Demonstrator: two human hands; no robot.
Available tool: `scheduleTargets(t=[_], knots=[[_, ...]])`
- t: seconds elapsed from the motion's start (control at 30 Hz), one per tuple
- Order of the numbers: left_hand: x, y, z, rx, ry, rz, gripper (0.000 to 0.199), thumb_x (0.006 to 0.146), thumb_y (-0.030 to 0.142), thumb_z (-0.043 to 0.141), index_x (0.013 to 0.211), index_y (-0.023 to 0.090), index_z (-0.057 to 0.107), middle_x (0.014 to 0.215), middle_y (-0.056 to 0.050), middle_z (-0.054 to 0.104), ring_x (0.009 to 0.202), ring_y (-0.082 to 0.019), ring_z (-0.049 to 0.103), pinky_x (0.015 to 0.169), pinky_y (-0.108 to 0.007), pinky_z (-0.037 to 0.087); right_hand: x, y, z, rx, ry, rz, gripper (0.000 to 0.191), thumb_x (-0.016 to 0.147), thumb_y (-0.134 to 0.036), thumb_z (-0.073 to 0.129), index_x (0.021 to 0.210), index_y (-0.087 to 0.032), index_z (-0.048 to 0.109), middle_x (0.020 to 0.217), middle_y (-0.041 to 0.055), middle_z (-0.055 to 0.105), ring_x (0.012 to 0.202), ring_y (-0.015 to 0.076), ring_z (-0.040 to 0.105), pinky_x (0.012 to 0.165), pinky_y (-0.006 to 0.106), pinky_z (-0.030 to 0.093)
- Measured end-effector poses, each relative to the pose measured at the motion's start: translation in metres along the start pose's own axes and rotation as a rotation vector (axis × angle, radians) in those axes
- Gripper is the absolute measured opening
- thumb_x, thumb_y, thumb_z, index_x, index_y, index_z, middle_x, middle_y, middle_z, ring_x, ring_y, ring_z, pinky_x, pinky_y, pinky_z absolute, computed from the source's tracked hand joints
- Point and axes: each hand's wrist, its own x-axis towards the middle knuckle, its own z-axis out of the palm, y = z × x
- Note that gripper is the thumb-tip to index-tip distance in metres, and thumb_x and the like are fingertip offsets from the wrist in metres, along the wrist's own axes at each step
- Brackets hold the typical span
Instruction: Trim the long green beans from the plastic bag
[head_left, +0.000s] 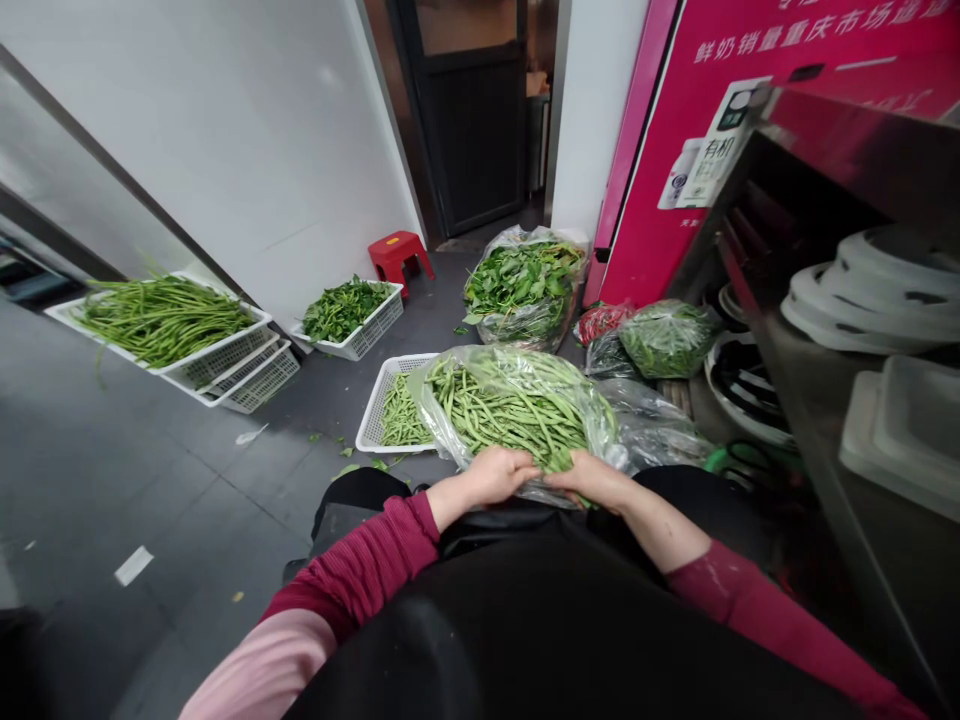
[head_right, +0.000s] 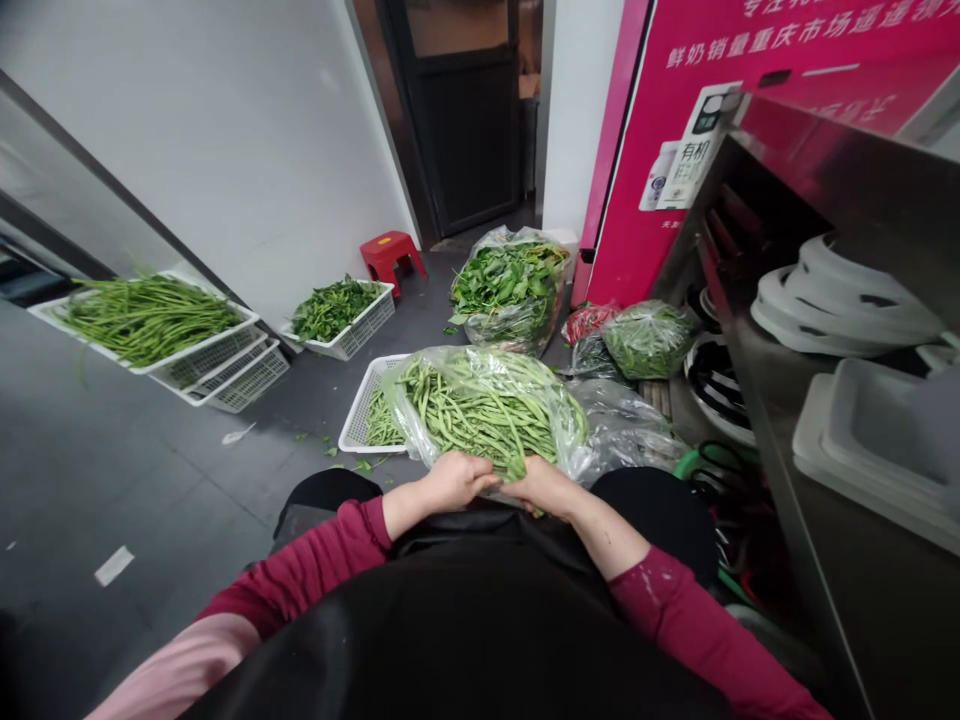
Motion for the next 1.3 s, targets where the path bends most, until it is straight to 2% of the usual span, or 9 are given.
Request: scheduleTargets(t=[0.13,0.23,0.37,0.57,0.73,0.83,0.97,1.13,1.3], knots=[[0.021,-0.021,-0.012,-0.182,0.102,-0.268,0.047,0.084,0.047,0.029,0.064,0.015,0.057,0.056,0.0,0.049,0.056,-0.011,0.046,0.055,-0.02,0.034,0.021,-0.004,-0.026,-0.067,0.361,-0.041,0.017,0.063,-0.024,0.061,0.055,-0.018,0.048,0.036,-0.005,0.048,0.031,0.0077,0.041,0.035,0.021,0.031],[0.032,-0.037,-0.015,-0.045,0.186,-0.5,0.032,0.081,0.038,0.041,0.076,0.012,0.06,0.076,-0.006,0.055,0.069,-0.013,0.052,0.065,-0.022,0.038,0.041,0.003,-0.033,-0.094,0.532,0.014,0.018,0.054,-0.014,0.066,0.06,-0.018,0.05,0.038,-0.0073,0.048,0.034,0.0068,0.041,0.037,0.02,0.031],[0.025,-0.034,-0.001,0.013,0.139,-0.455,0.018,0.074,0.021,0.049,0.085,0.013,0.061,0.091,-0.008,0.056,0.08,-0.015,0.054,0.072,-0.023,0.038,0.053,0.012,-0.02,0.054,0.423,0.089,0.021,0.051,-0.011,0.069,0.058,-0.017,0.051,0.041,-0.0058,0.05,0.036,0.0062,0.041,0.037,0.02,0.033],[0.003,0.004,0.023,-0.519,-0.093,-0.326,0.047,0.083,0.044,0.026,0.081,0.013,0.061,0.063,0.0,0.058,0.045,-0.008,0.046,0.051,-0.02,0.037,0.043,-0.006,0.001,0.551,0.273,0.052,0.013,0.058,-0.014,0.069,0.06,-0.012,0.056,0.047,-0.0006,0.055,0.041,0.0076,0.047,0.042,0.021,0.042],[-0.005,0.004,0.014,-0.121,0.003,-0.129,0.035,0.083,0.033,0.033,0.072,0.015,0.059,0.069,-0.005,0.061,0.064,-0.013,0.054,0.063,-0.022,0.038,0.041,-0.011,0.01,0.575,0.28,0.101,0.012,0.059,-0.012,0.068,0.059,-0.012,0.056,0.047,-0.0005,0.055,0.039,0.007,0.046,0.04,0.021,0.041],[-0.01,0.003,0.007,0.084,-0.072,0.073,0.029,0.081,0.032,0.038,0.07,0.016,0.06,0.073,-0.007,0.062,0.066,-0.015,0.055,0.064,-0.024,0.038,0.039,-0.005,0.015,0.528,0.219,0.117,0.012,0.057,-0.011,0.068,0.06,-0.011,0.056,0.049,0.0009,0.057,0.038,0.0067,0.046,0.037,0.02,0.038],[-0.012,0.014,0.007,-0.009,-0.235,0.241,0.019,0.074,0.031,0.05,0.061,0.02,0.061,0.064,-0.003,0.062,0.061,-0.015,0.054,0.061,-0.024,0.038,0.036,-0.002,0.013,0.428,0.252,0.077,0.014,0.056,-0.016,0.069,0.058,-0.012,0.055,0.045,-0.0008,0.054,0.035,0.0058,0.042,0.035,0.019,0.033],[0.008,-0.005,-0.002,-0.233,-0.09,-0.121,0.015,0.069,0.017,0.05,0.074,0.019,0.064,0.075,-0.002,0.063,0.074,-0.015,0.055,0.07,-0.024,0.04,0.023,-0.019,-0.001,0.435,0.226,-0.046,0.02,0.056,-0.02,0.07,0.07,-0.012,0.059,0.053,-0.0005,0.057,0.04,0.0062,0.044,0.037,0.019,0.033],[0.023,-0.041,-0.028,-0.959,0.161,-0.412,0.029,0.07,0.019,0.054,0.098,0.013,0.058,0.086,-0.005,0.06,0.071,-0.009,0.053,0.064,-0.02,0.041,0.001,-0.025,-0.003,0.571,-0.007,0.045,0.03,0.06,-0.021,0.067,0.088,-0.013,0.059,0.058,-0.001,0.056,0.045,0.0071,0.047,0.039,0.018,0.033]])
